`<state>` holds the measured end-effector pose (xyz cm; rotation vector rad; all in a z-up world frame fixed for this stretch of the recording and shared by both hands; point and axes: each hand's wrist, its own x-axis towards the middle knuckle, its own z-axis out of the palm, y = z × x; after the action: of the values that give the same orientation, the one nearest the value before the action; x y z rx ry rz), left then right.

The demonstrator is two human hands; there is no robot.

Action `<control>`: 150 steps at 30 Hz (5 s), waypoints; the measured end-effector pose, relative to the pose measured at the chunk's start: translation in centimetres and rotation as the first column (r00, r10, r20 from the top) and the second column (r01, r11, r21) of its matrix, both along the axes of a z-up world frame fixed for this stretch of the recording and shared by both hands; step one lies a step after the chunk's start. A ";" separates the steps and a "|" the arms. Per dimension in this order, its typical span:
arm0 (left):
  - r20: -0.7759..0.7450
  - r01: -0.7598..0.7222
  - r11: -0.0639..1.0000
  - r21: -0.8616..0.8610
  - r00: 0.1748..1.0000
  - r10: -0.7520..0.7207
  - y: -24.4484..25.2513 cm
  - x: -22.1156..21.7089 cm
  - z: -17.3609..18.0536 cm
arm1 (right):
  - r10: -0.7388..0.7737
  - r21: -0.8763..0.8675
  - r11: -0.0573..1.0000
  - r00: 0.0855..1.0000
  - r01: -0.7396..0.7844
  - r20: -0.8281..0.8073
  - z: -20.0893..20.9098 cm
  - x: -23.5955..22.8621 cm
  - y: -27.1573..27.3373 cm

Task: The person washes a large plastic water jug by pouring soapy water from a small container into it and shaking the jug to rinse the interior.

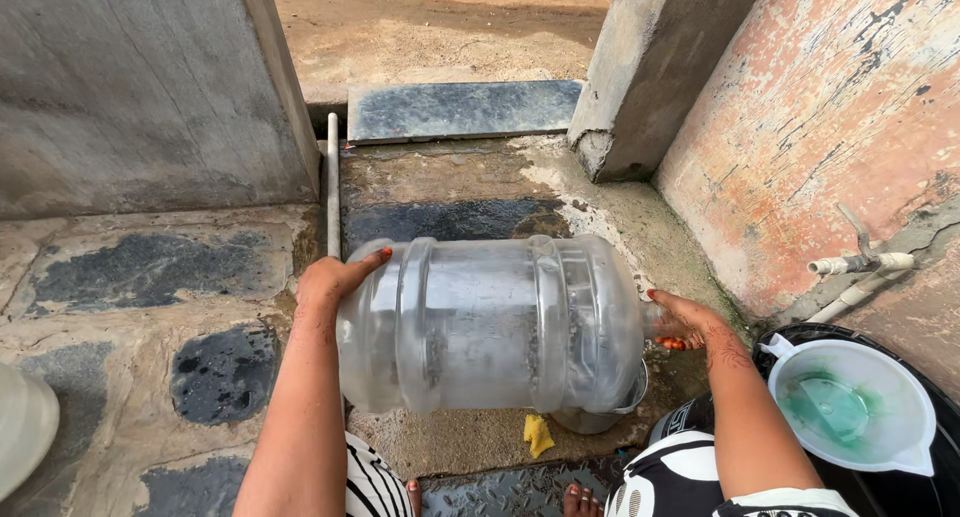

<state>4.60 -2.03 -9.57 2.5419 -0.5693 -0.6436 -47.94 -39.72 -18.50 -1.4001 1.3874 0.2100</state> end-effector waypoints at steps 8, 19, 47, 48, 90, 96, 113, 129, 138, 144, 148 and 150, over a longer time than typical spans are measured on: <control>0.010 -0.004 0.991 -0.133 1.000 0.005 -0.3 -0.4 2.0 | -0.250 -0.115 0.957 0.960 0.265 0.130 0.9 0.3 -0.1; 0.002 -0.104 0.976 -0.192 0.994 0.106 0.8 -1.8 5.0 | -0.279 -0.245 0.922 0.954 0.299 0.113 4.9 0.7 2.3; -0.007 -0.279 0.592 -0.756 0.908 0.418 4.3 -3.8 12.2 | -0.265 -0.287 0.823 0.778 0.491 0.569 11.1 3.8 5.1; -0.024 -0.277 0.547 -0.790 0.906 0.423 4.2 -3.6 12.2 | -0.253 -0.266 0.841 0.777 0.471 0.576 11.0 3.9 4.6; -0.234 -0.333 0.765 -0.551 0.942 0.242 1.3 -5.4 8.0 | -0.341 -0.049 0.929 0.900 0.367 0.270 1.5 -1.7 -1.7; -0.211 -0.281 0.835 -0.474 0.956 0.203 1.0 -5.1 7.4 | -0.328 -0.127 0.918 0.900 0.375 0.288 1.2 -2.3 -2.3; -0.157 -0.269 0.849 -0.456 0.963 0.221 0.5 -4.5 6.6 | -0.353 -0.202 0.898 0.914 0.392 0.201 3.3 -0.9 0.3; 0.089 0.131 0.389 -0.912 0.988 -0.123 2.9 -6.1 16.2 | -0.158 -0.157 0.864 0.553 0.478 0.818 8.1 -0.6 0.8; -0.020 -0.029 0.544 -0.838 1.000 0.024 1.7 -5.1 16.0 | -0.201 -0.236 0.789 0.601 0.567 0.774 10.6 0.9 2.3; -0.092 -0.218 0.762 -0.610 0.974 0.206 0.9 -4.0 11.1 | -0.330 -0.125 0.864 0.737 0.487 0.590 6.3 0.6 0.3; -0.134 -0.234 0.781 -0.580 0.972 0.192 1.6 -4.4 11.8 | -0.286 -0.162 0.878 0.766 0.450 0.576 3.3 -0.4 -1.9; -0.142 -0.226 0.748 -0.624 0.974 0.176 2.0 -4.8 12.6 | -0.319 -0.131 0.862 0.725 0.490 0.611 2.4 -0.8 -3.2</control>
<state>-0.23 -0.02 3.03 1.8842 -0.3876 -0.3724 -48.77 -42.97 -16.14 -1.1947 1.1918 -0.6913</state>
